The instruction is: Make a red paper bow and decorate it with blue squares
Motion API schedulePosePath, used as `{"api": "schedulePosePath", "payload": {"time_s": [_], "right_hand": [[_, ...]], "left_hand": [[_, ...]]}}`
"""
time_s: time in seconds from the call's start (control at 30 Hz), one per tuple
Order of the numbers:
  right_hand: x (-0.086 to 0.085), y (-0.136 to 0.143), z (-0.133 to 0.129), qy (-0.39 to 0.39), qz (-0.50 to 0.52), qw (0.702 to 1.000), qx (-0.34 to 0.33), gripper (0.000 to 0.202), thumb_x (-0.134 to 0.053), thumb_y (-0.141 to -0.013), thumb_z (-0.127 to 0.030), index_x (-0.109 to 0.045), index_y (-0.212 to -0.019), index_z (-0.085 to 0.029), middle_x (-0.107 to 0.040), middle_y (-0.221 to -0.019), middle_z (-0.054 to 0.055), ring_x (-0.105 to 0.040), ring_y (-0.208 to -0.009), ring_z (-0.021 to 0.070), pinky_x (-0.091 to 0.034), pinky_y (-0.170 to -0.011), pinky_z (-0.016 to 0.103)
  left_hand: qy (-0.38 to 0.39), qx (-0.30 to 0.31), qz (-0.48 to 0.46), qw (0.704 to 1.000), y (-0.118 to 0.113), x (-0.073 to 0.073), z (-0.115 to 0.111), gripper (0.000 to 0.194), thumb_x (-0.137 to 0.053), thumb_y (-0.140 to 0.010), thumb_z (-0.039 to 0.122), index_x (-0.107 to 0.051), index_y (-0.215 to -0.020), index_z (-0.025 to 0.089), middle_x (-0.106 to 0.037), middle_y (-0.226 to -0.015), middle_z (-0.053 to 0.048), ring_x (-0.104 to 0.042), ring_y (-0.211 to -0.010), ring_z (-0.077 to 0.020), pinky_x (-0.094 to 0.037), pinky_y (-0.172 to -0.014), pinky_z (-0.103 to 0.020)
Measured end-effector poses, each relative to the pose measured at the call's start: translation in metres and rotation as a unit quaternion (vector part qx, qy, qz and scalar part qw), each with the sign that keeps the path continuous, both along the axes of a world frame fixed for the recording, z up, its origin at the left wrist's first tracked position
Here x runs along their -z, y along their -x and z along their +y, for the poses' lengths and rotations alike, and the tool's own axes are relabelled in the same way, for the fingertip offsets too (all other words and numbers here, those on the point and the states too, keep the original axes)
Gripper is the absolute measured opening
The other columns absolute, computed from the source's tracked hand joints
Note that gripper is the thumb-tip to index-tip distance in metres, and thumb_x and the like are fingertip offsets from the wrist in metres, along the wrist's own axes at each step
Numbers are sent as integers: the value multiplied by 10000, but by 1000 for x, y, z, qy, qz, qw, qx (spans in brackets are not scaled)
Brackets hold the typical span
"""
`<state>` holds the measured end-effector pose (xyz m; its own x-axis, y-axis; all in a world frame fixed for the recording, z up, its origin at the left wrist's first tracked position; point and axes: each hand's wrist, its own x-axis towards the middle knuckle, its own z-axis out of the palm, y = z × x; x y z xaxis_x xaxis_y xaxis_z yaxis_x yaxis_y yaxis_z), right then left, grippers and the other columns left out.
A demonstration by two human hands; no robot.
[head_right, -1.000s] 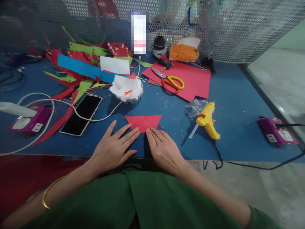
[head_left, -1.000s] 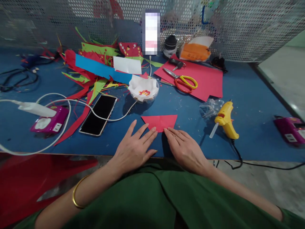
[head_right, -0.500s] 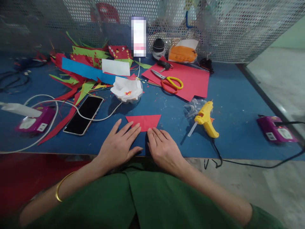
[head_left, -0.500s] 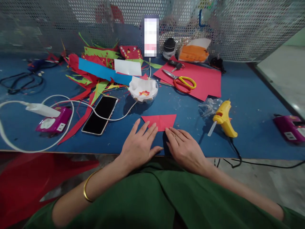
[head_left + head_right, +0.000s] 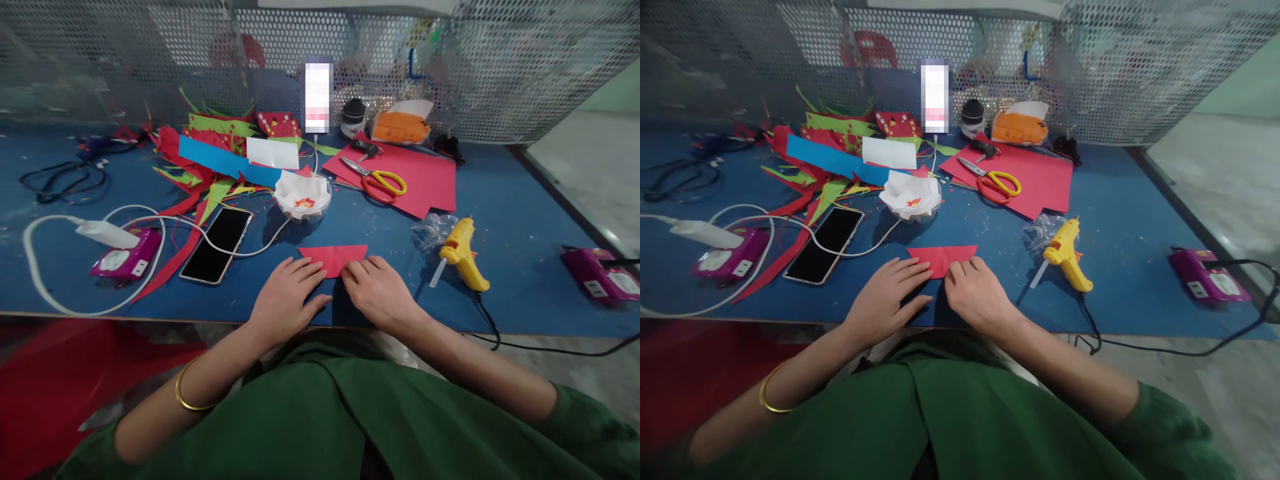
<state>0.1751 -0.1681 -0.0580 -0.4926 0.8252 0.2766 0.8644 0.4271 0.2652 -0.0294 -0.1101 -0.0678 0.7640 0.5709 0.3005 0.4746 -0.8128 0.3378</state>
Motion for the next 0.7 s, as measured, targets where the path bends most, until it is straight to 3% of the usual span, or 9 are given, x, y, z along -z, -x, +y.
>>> {"api": "schedulePosePath", "payload": {"time_s": [0.1,0.2,0.27,0.33,0.47,0.57,0.63,0.67,0.7], "right_hand": [[4,0,3,-36,1,999,4,220,-545,-872,-31,-722,-794,-136,-676,-725,73,-584,-654,206,-416,-741,367],[2,-3,3,-90,20,995,29,239,-518,-911,-37,-733,-862,-130,-725,-803,72,-602,-693,191,-412,-831,362],[-5,-6,5,-129,36,990,45,230,-514,-936,-49,-734,-968,-105,-760,-923,93,-631,-770,191,-399,-884,370],[-13,-7,8,-173,50,983,48,220,-525,-946,-60,-727,-1028,-95,-773,-1012,108,-652,-857,196,-386,-916,379],[-28,-6,19,-269,64,960,34,183,-574,-941,-74,-728,-1015,-138,-793,-1042,80,-663,-921,197,-379,-904,383],[-32,-6,29,-307,108,945,41,217,-613,-928,-88,-721,-1085,-193,-789,-1089,59,-662,-983,202,-379,-905,380],[-34,-6,37,-292,256,918,76,274,-628,-926,-147,-698,-1181,-220,-752,-1196,85,-644,-1080,223,-395,-933,389],[-34,-6,43,-262,387,878,100,309,-645,-916,-196,-681,-1222,-227,-725,-1246,98,-630,-1124,232,-408,-949,395],[-35,-5,48,-214,533,809,122,344,-666,-897,-257,-668,-1240,-230,-707,-1269,107,-624,-1140,237,-429,-950,399]], "left_hand": [[101,-71,-111,986,1,-5,3,238,-594,-947,330,-739,-1050,171,-777,-1102,-88,-710,-1050,-235,-547,-944,-391],[273,-171,-168,932,-5,-13,1,284,-610,-915,392,-732,-758,189,-760,-744,-37,-697,-708,-182,-528,-684,-290],[425,-185,-194,865,-14,-20,1,371,-635,-877,482,-727,-685,178,-724,-648,-44,-660,-621,-164,-471,-580,-255],[547,-177,-249,779,-25,-28,4,379,-691,-816,530,-760,-747,164,-762,-766,-76,-673,-665,-156,-453,-565,-229],[646,-199,-372,636,-49,-45,16,373,-847,-652,457,-770,-845,147,-769,-856,-84,-673,-687,-137,-454,-583,-214],[625,-190,-431,623,-64,-56,28,316,-873,-617,351,-763,-820,136,-751,-770,-64,-653,-651,-128,-450,-588,-220],[589,-176,-463,638,-72,-61,37,267,-857,-640,341,-759,-785,140,-752,-754,-60,-648,-656,-122,-443,-602,-217],[566,-170,-476,651,-76,-62,42,247,-845,-655,344,-760,-772,145,-755,-749,-58,-648,-663,-122,-439,-609,-216],[541,-165,-487,666,-79,-62,48,230,-834,-667,346,-763,-764,150,-759,-746,-56,-648,-670,-122,-437,-617,-216]]}}
